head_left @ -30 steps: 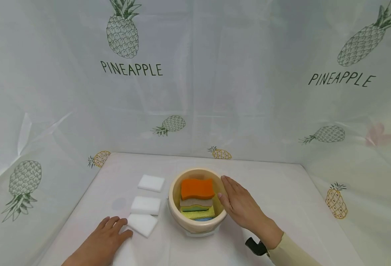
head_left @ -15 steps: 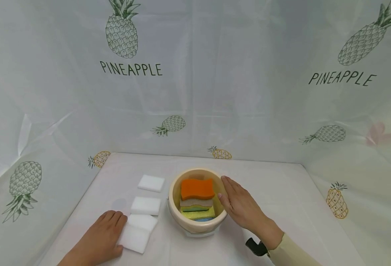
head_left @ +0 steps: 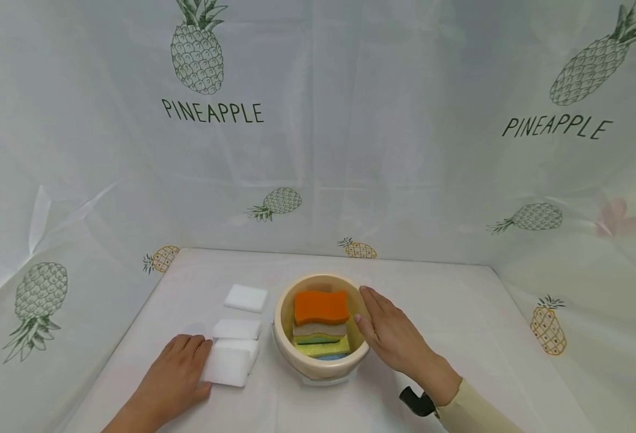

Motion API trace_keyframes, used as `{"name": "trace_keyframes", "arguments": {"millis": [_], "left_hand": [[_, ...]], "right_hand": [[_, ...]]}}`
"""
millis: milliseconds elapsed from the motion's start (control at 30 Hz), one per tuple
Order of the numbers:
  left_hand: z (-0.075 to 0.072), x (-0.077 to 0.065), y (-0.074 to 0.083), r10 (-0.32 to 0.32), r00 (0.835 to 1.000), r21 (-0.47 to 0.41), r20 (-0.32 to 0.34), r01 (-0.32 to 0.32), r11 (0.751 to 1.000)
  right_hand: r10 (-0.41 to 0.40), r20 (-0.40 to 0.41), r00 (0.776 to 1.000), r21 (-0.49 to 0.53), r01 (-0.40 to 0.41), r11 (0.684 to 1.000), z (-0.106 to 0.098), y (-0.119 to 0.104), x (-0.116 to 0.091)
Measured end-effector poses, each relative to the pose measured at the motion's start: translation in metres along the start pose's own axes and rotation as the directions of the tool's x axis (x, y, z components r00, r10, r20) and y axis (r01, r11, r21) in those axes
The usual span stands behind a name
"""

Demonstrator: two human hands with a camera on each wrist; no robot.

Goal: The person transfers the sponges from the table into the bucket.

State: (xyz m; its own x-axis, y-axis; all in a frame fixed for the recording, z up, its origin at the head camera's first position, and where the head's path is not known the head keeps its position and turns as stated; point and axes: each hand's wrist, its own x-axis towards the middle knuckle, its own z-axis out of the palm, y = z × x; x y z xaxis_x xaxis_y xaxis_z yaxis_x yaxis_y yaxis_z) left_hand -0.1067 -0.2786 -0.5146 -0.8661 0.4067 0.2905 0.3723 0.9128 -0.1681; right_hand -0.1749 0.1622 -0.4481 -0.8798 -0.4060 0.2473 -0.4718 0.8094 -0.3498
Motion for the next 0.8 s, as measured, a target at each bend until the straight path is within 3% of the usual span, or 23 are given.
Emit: {"name": "trace_keyframes", "arguments": {"millis": [167, 433, 600, 800], "left_hand": [[0.002, -0.001, 0.001, 0.008, 0.999, -0.002, 0.034, -0.008, 1.0], [0.002, 0.001, 0.0, 0.013, 1.0, -0.033, -0.002, -0.014, 0.999], [-0.001, 0.006, -0.003, -0.013, 0.992, -0.041, -0.127, 0.008, 0.999], [-0.003, 0.015, -0.014, -0.006, 0.954, -0.015, -0.301, 0.001, 1.0]], "right_hand": [[0.01, 0.01, 1.0, 0.004, -0.011, 1.0, 0.0, -0.001, 0.0], [0.021, 0.018, 1.0, 0.006, -0.021, 1.0, 0.0, -0.001, 0.001], [0.014, 0.009, 1.0, 0.004, -0.014, 1.0, 0.001, -0.001, 0.001], [0.011, 0.003, 1.0, 0.008, -0.011, 1.0, 0.001, 0.0, 0.0]]}}
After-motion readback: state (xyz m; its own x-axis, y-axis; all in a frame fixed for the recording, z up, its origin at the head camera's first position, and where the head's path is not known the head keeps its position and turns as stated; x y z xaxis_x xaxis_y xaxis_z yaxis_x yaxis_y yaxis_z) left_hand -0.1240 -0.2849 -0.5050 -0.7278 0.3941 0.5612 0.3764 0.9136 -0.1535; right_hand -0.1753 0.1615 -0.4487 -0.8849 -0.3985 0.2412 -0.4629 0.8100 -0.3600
